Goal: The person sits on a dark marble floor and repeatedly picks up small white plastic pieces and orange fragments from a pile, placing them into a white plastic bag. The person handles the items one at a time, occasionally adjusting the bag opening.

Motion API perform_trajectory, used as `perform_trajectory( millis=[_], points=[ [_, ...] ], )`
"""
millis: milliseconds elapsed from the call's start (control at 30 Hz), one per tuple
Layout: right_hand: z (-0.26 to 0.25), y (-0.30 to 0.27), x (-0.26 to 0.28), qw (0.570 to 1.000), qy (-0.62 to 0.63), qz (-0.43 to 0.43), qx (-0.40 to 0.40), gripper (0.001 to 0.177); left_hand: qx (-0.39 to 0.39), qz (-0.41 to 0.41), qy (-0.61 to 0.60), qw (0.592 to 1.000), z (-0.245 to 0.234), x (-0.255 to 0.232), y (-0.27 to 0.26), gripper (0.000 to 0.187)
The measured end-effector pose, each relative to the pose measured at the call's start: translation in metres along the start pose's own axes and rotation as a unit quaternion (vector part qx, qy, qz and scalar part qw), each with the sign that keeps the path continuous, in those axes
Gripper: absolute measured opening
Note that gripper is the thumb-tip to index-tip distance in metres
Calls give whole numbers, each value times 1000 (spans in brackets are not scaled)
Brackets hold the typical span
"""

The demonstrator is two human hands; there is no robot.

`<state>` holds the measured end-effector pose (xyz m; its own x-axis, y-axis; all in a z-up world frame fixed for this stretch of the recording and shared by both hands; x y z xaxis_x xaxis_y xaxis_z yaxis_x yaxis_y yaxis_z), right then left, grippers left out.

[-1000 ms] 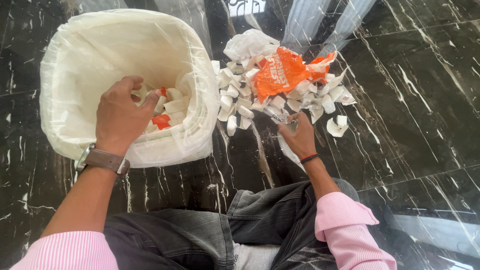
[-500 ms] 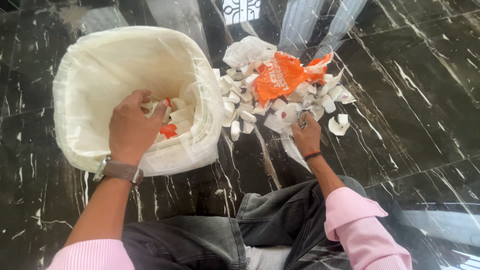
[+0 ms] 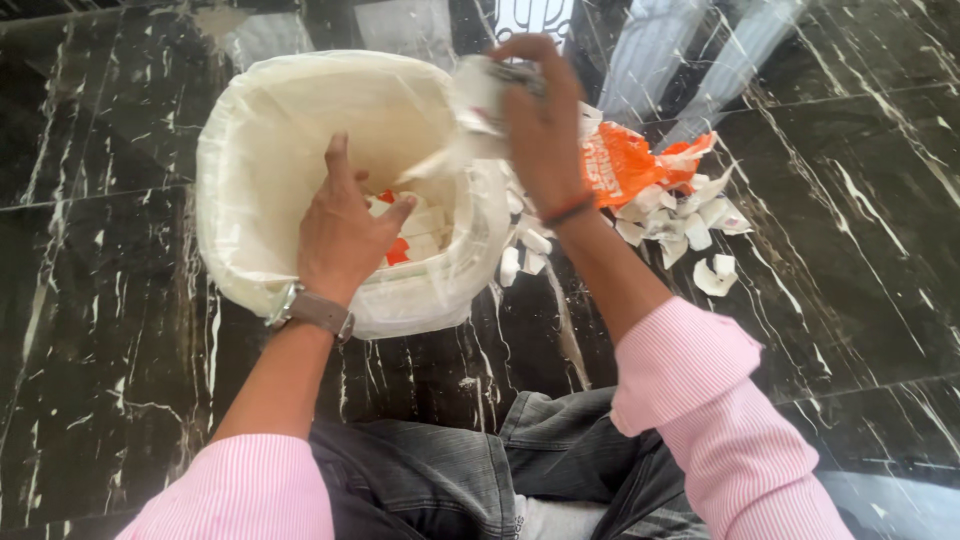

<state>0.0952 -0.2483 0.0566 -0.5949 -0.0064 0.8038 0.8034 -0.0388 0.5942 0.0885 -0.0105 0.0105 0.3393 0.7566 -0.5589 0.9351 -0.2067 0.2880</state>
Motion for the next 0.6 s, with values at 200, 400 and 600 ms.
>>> perform_trajectory(
  millis=[200,400,600],
  points=[
    [103,5,-52,981,-137,31,135,30,-1,25,-52,998,0,0,-1,133],
    [132,-12,-78,925,-202,88,309,51,-22,81,10,996,1,-5,3,107],
    [134,-22,-43,903,-329,48,272,66,-47,21,47,998,-4,4,-6,69]
  ],
)
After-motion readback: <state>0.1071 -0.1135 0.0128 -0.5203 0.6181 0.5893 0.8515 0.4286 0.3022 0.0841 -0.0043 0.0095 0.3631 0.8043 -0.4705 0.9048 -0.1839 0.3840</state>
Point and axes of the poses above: each hand's wrist, its own y-axis towards the middle knuckle, its own z-axis out of the palm, x = y × z, the point moved 8 cm from there along y, towards the middle knuckle, and after that the axes turned 4 degrees about x, right-handed, at the moved point
